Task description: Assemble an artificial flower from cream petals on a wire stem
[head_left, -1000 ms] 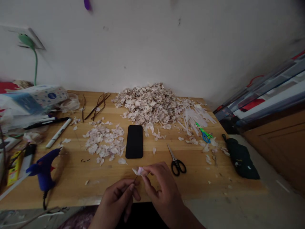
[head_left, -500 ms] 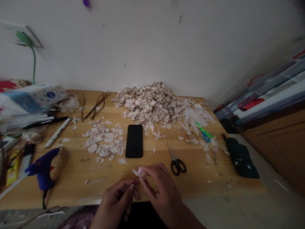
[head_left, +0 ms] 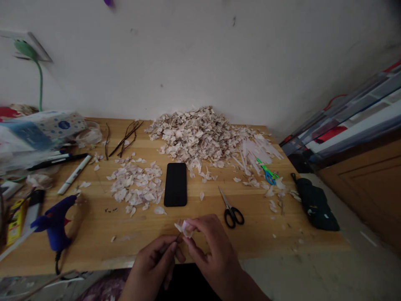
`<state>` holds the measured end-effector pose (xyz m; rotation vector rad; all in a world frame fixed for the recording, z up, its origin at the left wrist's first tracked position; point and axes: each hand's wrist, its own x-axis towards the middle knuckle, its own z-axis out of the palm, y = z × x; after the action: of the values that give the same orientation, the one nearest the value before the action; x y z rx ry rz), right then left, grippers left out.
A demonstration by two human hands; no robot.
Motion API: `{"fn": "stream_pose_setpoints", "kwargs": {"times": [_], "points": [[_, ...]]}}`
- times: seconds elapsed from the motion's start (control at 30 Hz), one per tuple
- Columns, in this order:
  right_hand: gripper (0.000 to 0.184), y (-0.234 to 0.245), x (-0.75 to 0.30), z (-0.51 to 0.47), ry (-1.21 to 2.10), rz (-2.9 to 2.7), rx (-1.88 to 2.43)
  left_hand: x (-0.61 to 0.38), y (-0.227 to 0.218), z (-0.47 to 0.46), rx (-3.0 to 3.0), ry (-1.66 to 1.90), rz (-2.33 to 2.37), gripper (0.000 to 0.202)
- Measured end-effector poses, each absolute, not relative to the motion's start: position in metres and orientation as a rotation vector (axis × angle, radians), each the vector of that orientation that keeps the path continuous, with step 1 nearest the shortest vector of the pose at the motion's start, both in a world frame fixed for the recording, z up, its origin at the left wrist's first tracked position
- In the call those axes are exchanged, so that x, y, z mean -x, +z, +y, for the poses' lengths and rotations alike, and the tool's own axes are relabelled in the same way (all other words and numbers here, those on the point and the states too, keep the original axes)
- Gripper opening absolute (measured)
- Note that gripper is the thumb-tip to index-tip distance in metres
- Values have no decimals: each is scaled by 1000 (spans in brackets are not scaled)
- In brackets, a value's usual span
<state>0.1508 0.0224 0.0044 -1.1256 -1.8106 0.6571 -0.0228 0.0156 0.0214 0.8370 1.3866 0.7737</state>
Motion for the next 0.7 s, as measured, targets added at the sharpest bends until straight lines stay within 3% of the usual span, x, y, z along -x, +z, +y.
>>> {"fn": "stream_pose_setpoints", "kwargs": {"times": [0.7], "points": [[32, 5, -150, 21, 686, -1771, 1115, 25, 13, 7, -940, 731, 1431, 39]]}}
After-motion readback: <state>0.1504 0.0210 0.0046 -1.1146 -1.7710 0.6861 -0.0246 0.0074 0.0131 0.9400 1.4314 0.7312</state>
